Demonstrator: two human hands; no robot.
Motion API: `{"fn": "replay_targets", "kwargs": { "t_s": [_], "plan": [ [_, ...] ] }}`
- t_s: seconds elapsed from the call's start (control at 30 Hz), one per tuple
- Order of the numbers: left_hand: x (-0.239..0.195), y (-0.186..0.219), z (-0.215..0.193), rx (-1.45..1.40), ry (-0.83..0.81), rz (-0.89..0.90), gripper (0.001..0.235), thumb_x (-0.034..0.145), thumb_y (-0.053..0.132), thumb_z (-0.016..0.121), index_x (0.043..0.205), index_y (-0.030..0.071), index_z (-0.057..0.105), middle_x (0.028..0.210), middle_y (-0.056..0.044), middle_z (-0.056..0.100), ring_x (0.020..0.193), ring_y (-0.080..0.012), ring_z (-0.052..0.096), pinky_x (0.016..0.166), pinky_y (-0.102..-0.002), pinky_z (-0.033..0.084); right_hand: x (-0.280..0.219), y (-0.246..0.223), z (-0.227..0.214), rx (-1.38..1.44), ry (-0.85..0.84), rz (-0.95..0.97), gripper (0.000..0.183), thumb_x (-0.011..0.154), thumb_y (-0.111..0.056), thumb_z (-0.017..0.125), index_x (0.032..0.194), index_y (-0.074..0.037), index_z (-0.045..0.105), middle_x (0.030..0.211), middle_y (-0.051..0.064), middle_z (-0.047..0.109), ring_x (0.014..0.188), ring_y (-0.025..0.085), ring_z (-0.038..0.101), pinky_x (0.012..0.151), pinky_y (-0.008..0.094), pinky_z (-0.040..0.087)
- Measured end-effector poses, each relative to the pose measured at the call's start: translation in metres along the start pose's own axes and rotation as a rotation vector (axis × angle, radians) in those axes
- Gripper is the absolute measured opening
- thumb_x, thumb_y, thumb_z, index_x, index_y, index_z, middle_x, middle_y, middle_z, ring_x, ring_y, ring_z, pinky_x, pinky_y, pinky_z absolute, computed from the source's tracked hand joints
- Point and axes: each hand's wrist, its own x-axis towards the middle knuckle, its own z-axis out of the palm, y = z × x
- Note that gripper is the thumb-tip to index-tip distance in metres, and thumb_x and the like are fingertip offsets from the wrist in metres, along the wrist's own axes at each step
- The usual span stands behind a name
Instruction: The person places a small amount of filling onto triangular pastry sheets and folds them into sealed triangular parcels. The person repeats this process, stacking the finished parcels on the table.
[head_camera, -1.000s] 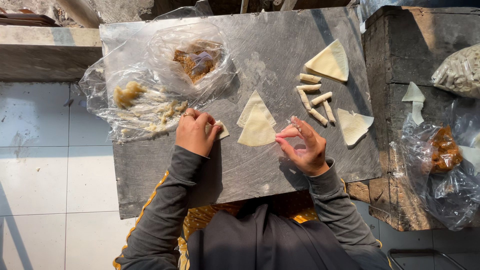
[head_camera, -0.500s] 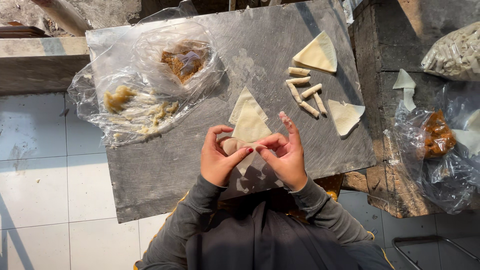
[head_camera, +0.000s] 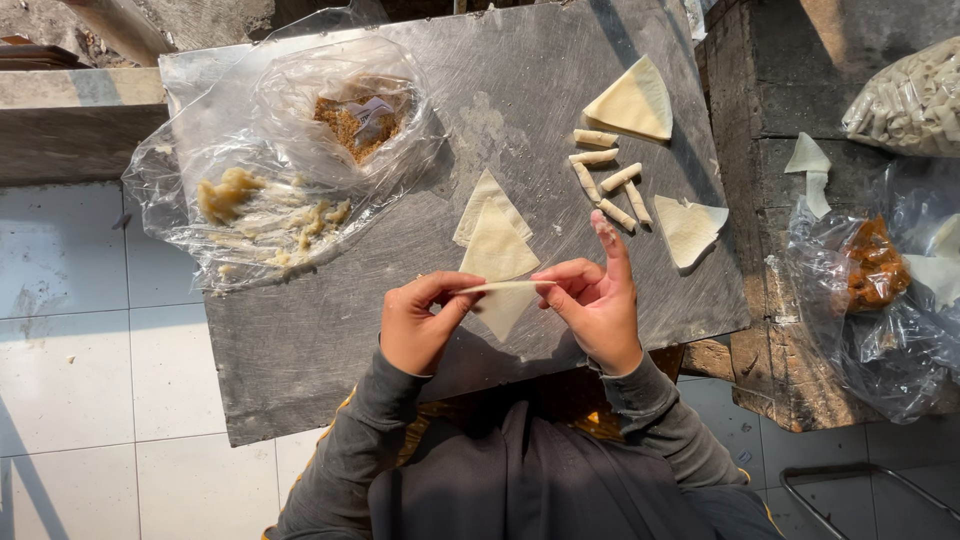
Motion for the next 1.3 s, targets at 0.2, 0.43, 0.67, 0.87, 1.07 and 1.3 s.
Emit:
{"fn": "replay_targets", "kwargs": {
  "t_s": [0.2, 0.43, 0.67, 0.87, 1.07, 1.3],
  "plan": [
    [-0.007, 0.014, -0.012, 0.266, -0.015, 0.503, 0.018, 0.076, -0.003, 0.084, 0.089, 0.005, 0.074, 0.101, -0.008, 0.079, 0.073, -0.0183, 0.069, 0.066, -0.028, 0.054, -0.014, 0.002, -0.022, -0.088, -0.201, -0.379, 0.108, 0.085, 0.020, 0.072, 0.165, -0.025, 0.016, 0.104, 0.016, 0.071, 0.105, 0.029, 0.074, 0.099, 0.045, 0.063],
    [-0.001, 0.012, -0.013, 0.146, -0.065, 0.551, 0.018, 0.082, -0.006, 0.078, 0.091, 0.003, 0.065, 0.111, -0.011, 0.075, 0.107, -0.0302, 0.077, 0.090, -0.037, 0.064, -0.009, 0.008, -0.025, -0.040, -0.265, -0.357, 0.108, 0.082, 0.023, 0.071, 0.163, -0.027, 0.020, 0.107, 0.015, 0.070, 0.113, 0.031, 0.072, 0.098, 0.045, 0.063],
    [0.008, -0.011, -0.009, 0.429, -0.072, 0.529, 0.021, 0.083, -0.007, 0.071, 0.103, 0.000, 0.072, 0.126, -0.014, 0.070, 0.127, -0.0353, 0.065, 0.104, -0.043, 0.056, 0.021, 0.013, -0.021, -0.172, -0.173, -0.295, 0.092, 0.088, 0.020, 0.069, 0.161, -0.022, 0.033, 0.106, 0.011, 0.072, 0.114, 0.027, 0.072, 0.103, 0.042, 0.061],
    [0.004, -0.032, 0.004, 0.758, -0.097, 0.469, 0.020, 0.085, 0.004, 0.068, 0.104, 0.008, 0.071, 0.120, -0.005, 0.070, 0.126, -0.0280, 0.062, 0.105, -0.046, 0.045, 0.025, 0.001, -0.011, -0.679, -0.153, -0.089, 0.076, 0.084, 0.004, 0.076, 0.151, -0.017, 0.047, 0.097, 0.004, 0.078, 0.082, 0.010, 0.074, 0.073, 0.027, 0.062],
    [0.000, -0.033, 0.002, 0.811, -0.114, 0.500, 0.017, 0.081, 0.009, 0.072, 0.097, 0.009, 0.068, 0.115, -0.003, 0.068, 0.122, -0.0253, 0.061, 0.101, -0.047, 0.042, 0.025, -0.004, -0.009, -0.732, -0.200, -0.169, 0.079, 0.085, 0.000, 0.075, 0.155, -0.017, 0.043, 0.098, 0.001, 0.077, 0.081, 0.009, 0.072, 0.068, 0.024, 0.058],
    [-0.003, -0.028, -0.002, 0.784, -0.149, 0.487, 0.019, 0.077, 0.011, 0.073, 0.095, 0.009, 0.067, 0.112, -0.004, 0.066, 0.122, -0.0257, 0.061, 0.101, -0.049, 0.042, 0.023, -0.002, -0.010, -0.735, -0.222, -0.119, 0.087, 0.086, 0.001, 0.074, 0.160, -0.016, 0.033, 0.099, 0.001, 0.078, 0.084, 0.010, 0.075, 0.072, 0.025, 0.060]
  ]
}}
